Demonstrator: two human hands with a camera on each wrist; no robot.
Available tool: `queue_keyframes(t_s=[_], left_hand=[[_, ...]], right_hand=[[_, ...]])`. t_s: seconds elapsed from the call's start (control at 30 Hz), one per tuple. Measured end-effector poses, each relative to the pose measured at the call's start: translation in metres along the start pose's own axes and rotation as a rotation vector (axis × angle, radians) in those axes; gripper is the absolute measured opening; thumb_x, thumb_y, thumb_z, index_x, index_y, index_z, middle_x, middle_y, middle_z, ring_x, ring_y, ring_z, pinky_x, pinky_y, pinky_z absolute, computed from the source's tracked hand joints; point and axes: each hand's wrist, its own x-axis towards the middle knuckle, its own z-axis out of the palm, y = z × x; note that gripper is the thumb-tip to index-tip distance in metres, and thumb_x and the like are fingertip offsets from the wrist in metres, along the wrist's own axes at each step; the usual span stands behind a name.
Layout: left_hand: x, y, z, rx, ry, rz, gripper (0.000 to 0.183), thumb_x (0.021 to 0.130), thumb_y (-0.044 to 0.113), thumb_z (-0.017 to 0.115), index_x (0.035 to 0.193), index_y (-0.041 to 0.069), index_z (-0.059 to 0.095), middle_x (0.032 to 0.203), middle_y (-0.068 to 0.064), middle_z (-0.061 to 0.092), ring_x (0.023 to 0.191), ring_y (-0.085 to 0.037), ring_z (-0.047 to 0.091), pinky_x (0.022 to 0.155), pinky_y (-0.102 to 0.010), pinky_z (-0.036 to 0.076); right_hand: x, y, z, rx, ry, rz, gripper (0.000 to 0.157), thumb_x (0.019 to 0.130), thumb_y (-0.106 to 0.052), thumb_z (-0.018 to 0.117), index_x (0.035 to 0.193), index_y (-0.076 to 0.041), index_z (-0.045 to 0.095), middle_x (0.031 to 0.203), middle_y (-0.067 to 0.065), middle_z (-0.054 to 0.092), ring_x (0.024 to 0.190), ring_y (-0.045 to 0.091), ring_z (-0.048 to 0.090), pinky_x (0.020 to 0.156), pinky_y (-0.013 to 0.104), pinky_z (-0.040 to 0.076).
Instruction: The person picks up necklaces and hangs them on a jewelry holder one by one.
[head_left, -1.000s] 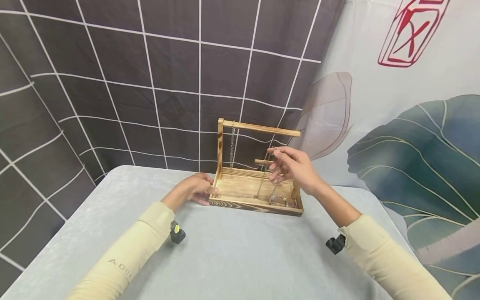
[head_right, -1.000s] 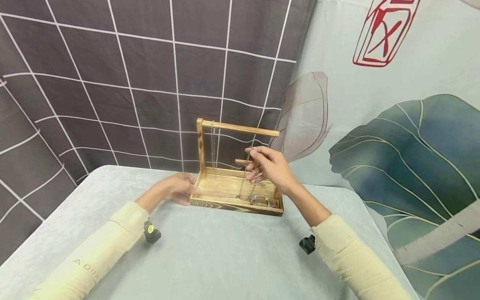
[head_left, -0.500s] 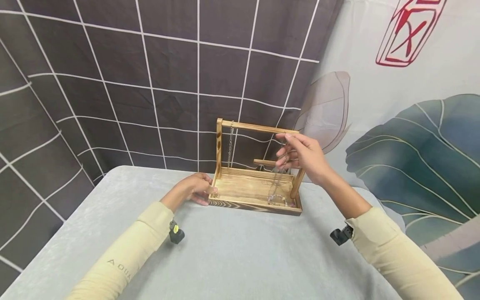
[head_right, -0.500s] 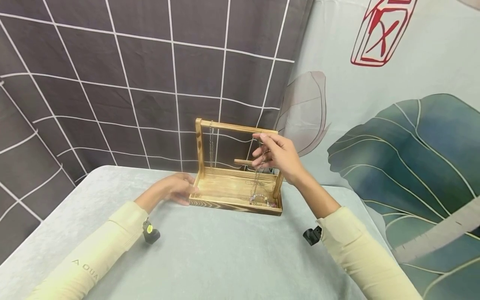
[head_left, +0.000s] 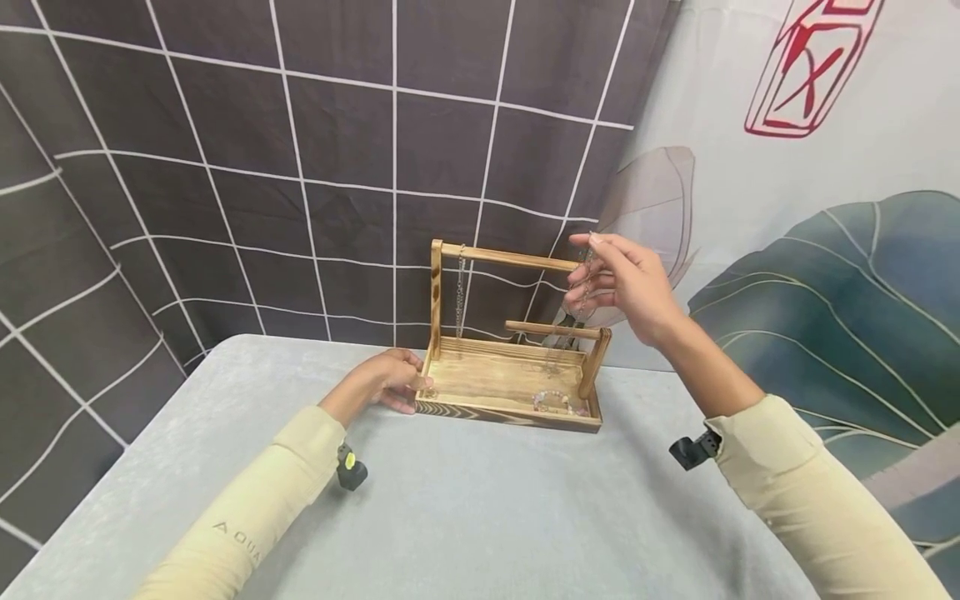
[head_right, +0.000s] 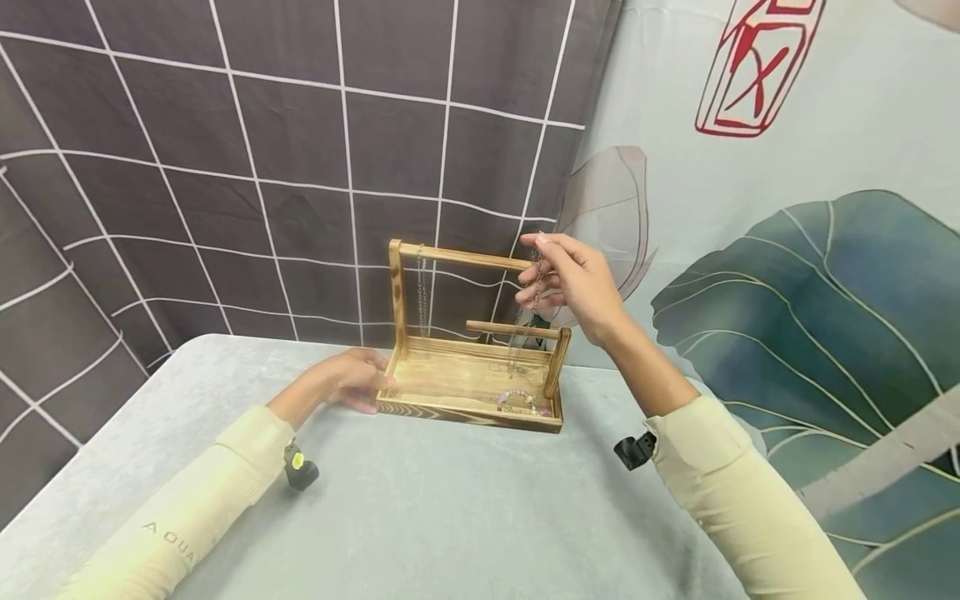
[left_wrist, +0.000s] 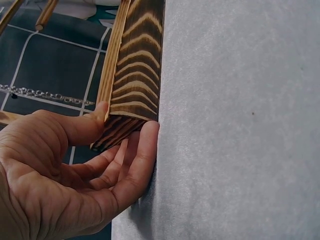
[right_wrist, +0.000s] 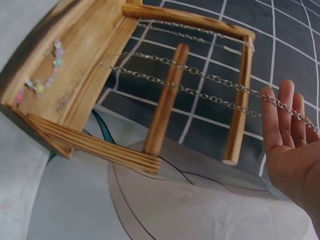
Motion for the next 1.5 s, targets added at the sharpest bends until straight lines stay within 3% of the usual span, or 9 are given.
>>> queue_keyframes(t_s=[0.33,0.93,1.23,1.5], left_hand=[[-0.004,0.000,-0.002,0.002,-0.011,0.006,0.045,0.106,0.001,0.071,0.146,-0.005,0.050,0.110,-0.014,0.067,0.101,-0.028,0.076,0.080,-0.039,0.076],[-0.001,-0.001,0.000,-0.010,-0.005,-0.001,0.044,0.105,0.000,0.072,0.143,-0.004,0.051,0.108,-0.014,0.067,0.096,-0.026,0.075,0.079,-0.038,0.076],[-0.002,0.000,0.000,-0.011,-0.006,-0.004,0.042,0.105,-0.001,0.071,0.142,-0.004,0.051,0.107,-0.013,0.067,0.095,-0.026,0.074,0.079,-0.038,0.076],[-0.001,0.000,0.001,-0.011,-0.001,-0.007,0.045,0.105,0.000,0.072,0.145,-0.004,0.050,0.107,-0.014,0.066,0.096,-0.026,0.073,0.077,-0.037,0.076]], right_hand=[[0.011,-0.021,-0.009,0.047,0.037,-0.039,0.051,0.119,-0.035,0.056,0.156,0.000,0.058,0.089,0.003,0.078,0.072,0.018,0.081,0.073,0.039,0.076],[0.034,-0.043,-0.029,0.026,0.131,-0.103,0.049,0.120,-0.032,0.055,0.162,-0.006,0.054,0.089,0.000,0.078,0.071,0.014,0.079,0.068,0.030,0.073],[0.044,-0.043,-0.036,0.015,0.195,-0.118,0.049,0.120,-0.035,0.055,0.161,-0.008,0.056,0.104,0.001,0.073,0.080,0.013,0.078,0.068,0.028,0.072],[0.047,-0.030,-0.034,-0.078,0.177,-0.093,0.050,0.121,-0.039,0.052,0.163,-0.012,0.056,0.115,0.002,0.070,0.085,0.011,0.078,0.070,0.025,0.071]])
